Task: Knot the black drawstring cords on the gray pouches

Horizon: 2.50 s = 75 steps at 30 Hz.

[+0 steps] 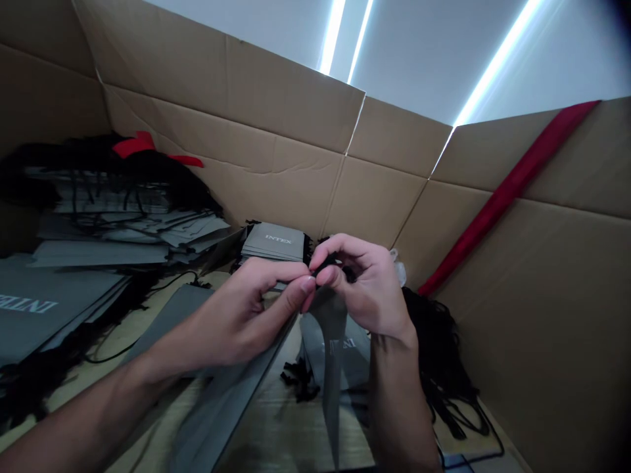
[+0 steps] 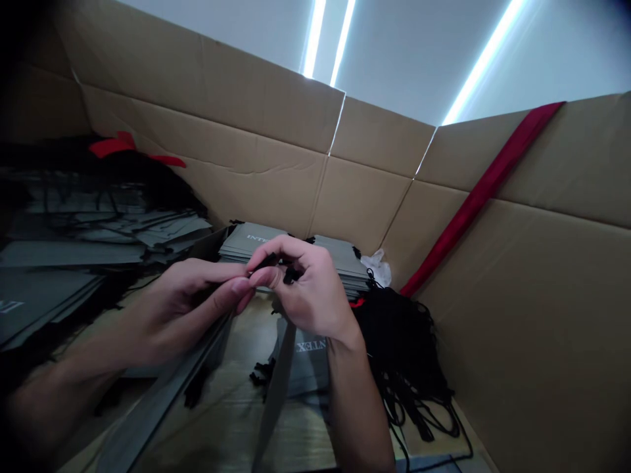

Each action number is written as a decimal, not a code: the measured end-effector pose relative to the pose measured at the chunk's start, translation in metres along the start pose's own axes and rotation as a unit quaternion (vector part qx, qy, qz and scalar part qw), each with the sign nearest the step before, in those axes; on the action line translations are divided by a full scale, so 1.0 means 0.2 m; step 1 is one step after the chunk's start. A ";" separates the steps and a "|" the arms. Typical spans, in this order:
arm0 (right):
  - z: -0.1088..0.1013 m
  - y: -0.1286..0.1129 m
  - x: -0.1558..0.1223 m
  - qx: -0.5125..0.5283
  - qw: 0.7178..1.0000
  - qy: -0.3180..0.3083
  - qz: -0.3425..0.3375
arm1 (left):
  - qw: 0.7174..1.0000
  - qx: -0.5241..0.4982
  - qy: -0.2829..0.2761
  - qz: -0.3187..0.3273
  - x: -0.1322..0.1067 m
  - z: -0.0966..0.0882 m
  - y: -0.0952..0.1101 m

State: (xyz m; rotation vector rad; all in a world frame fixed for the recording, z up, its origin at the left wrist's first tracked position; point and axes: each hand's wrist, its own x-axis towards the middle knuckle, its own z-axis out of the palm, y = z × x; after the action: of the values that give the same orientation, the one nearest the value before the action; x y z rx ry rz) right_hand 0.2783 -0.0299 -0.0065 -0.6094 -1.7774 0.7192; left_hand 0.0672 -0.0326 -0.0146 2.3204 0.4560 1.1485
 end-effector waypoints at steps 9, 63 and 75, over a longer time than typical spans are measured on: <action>-0.03 0.06 0.03 0.101 0.992 -0.065 0.028 | 0.995 0.070 0.022 0.068 -0.03 0.04 0.02; -0.02 0.03 -0.02 -0.130 0.984 0.105 -0.057 | 0.942 -0.249 -0.023 -0.223 0.05 -0.13 -0.16; 0.05 0.03 -0.01 -0.145 0.979 0.132 -0.058 | 0.946 -0.228 -0.017 -0.230 0.06 -0.13 -0.14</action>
State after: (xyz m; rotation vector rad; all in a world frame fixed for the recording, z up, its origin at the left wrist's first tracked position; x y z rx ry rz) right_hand 0.2688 -0.0286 -0.0155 -0.7519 -1.6632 0.2837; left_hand 0.0512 0.0042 -0.0089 1.7111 0.6072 0.8705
